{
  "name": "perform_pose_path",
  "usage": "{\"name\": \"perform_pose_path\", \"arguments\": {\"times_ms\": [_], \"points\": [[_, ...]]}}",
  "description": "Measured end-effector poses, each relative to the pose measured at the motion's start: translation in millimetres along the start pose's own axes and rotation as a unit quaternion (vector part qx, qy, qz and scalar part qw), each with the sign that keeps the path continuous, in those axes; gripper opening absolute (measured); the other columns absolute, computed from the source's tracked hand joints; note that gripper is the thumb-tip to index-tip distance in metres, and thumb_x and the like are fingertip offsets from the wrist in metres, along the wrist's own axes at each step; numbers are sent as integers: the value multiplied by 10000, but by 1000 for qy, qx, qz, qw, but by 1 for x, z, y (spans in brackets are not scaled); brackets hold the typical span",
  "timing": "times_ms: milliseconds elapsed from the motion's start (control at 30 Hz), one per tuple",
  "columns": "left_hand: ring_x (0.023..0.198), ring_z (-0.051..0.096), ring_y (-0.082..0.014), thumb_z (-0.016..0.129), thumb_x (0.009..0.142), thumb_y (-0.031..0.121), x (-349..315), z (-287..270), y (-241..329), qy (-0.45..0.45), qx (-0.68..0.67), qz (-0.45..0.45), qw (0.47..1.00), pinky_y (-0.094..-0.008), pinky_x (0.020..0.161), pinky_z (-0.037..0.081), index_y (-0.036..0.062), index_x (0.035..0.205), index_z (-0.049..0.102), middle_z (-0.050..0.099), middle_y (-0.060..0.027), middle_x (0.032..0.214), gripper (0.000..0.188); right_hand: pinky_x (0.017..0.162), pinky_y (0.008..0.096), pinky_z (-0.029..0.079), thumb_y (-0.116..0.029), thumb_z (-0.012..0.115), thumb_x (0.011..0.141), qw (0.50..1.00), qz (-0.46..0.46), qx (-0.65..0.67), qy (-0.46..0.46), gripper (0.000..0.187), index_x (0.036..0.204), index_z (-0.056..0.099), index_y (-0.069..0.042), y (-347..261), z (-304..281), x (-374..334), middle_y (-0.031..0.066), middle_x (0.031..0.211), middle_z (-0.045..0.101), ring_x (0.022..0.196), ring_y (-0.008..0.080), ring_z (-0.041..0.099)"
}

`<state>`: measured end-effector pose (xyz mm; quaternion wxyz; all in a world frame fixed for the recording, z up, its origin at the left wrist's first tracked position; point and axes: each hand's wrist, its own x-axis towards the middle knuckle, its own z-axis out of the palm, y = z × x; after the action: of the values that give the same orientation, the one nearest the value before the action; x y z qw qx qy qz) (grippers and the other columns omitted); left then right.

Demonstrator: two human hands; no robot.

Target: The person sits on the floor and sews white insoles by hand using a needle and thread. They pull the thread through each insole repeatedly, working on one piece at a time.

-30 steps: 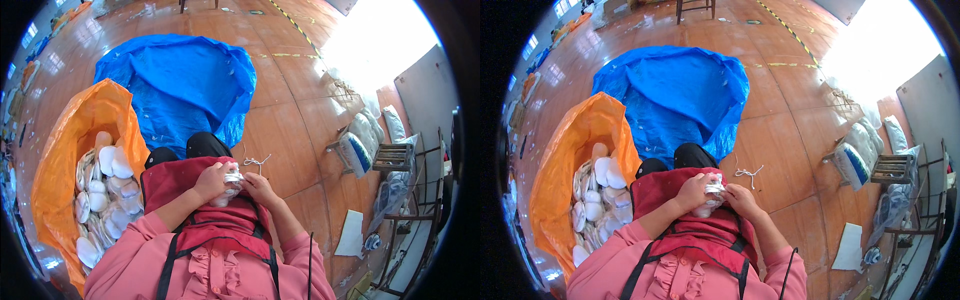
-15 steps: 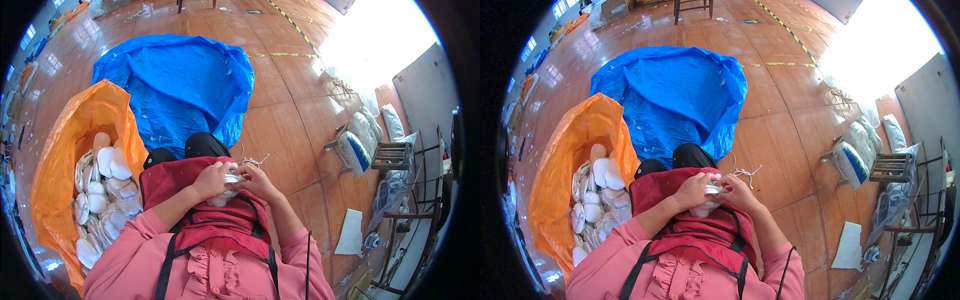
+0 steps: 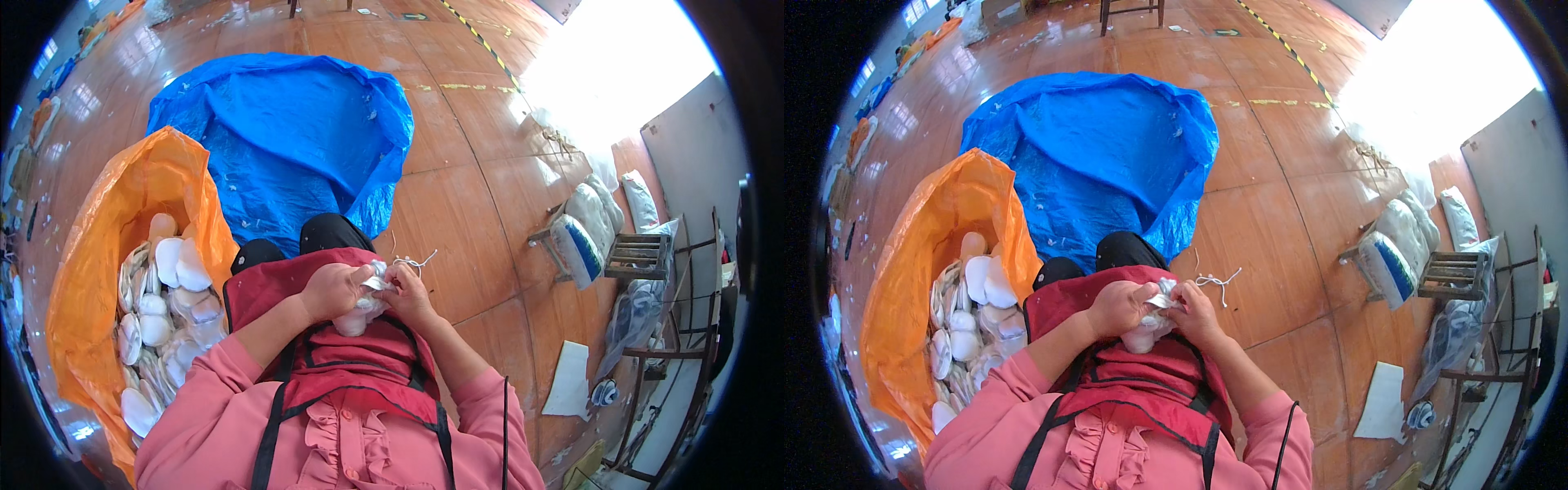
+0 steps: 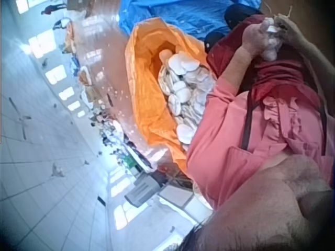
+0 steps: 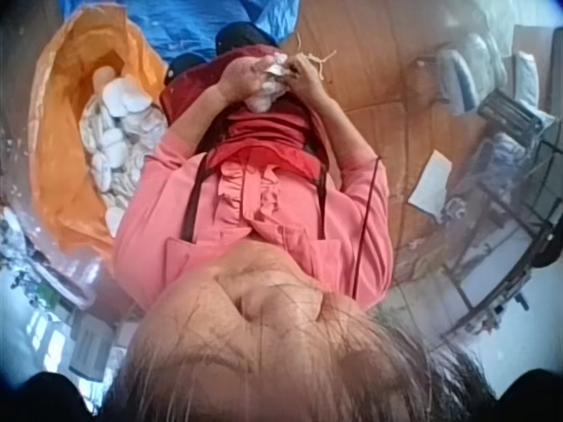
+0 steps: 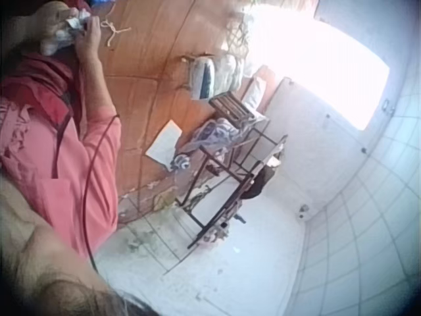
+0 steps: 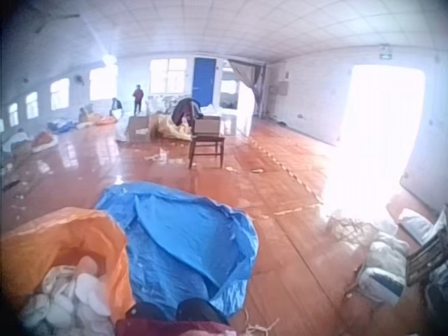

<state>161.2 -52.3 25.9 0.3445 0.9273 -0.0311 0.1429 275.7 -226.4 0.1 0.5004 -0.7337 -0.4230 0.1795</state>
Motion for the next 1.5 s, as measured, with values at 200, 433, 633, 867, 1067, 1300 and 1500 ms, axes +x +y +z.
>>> {"name": "perform_pose_path", "arguments": {"times_ms": [200, 433, 633, 867, 1067, 1300, 1500], "points": [[601, 610, -330, 604, 848, 170, 0, -4, 1, -48, 33, 110, 992, -454, 511, 456, 101, 872, 566, 586, -114, 670, 82, 712, 368, 473, 51, 702, 680, 999, 21, 11, 24, 295, 886, 518, -51, 2, 8, -1, 130, 878, 538, 820, 312, 570], [618, 619, -320, 613, 820, 176, -7, -5, 18, -108, 34, 182, 977, -444, 547, 480, 119, 834, 558, 590, -107, 674, 80, 757, 321, 477, 148, 601, 686, 993, 66, 95, 29, 309, 931, 568, -37, 5, 19, -12, 103, 945, 563, 860, 256, 570], [671, 629, -366, 602, 897, 223, -4, -10, 4, -143, -80, 63, 984, -461, 597, 488, 77, 934, 614, 632, -140, 749, 151, 776, 348, 503, 149, 604, 663, 997, -40, 63, 17, 325, 929, 615, -38, 0, 8, -10, 124, 964, 585, 903, 311, 603], [1076, 593, -343, 663, 839, 151, 44, -29, -30, -149, -143, 170, 964, -430, 909, 477, 46, 1163, 617, 620, -154, 1120, 344, 803, 365, 500, 146, 621, 642, 994, -85, 66, 36, 318, 888, 646, -53, -3, 6, -15, 106, 979, 603, 926, 304, 603], [1069, 575, -338, 708, 816, 265, 78, -46, -18, -400, -124, 127, 899, -418, 906, 465, 71, 1143, 608, 584, -144, 1081, 393, 817, 371, 475, 76, 698, 666, 986, -150, -8, 70, 260, 860, 671, -95, -11, -3, -21, 66, 968, 626, 922, 273, 599], [999, 590, -329, 751, 806, 380, 65, -44, -10, -355, -114, 163, 913, -414, 866, 477, 56, 1122, 616, 558, -139, 1050, 472, 805, 365, 474, 30, 740, 692, 986, -139, 11, 86, 209, 837, 674, -105, -9, -1, -37, 53, 956, 643, 903, 265, 600], [946, 614, -326, 762, 799, 318, 55, -54, 0, -326, -78, 168, 927, -409, 824, 497, 80, 1134, 619, 551, -134, 1082, 435, 798, 359, 480, 21, 753, 695, 987, -137, 45, 71, 203, 835, 675, -104, -8, 1, -37, 53, 954, 644, 901, 256, 602]]}}
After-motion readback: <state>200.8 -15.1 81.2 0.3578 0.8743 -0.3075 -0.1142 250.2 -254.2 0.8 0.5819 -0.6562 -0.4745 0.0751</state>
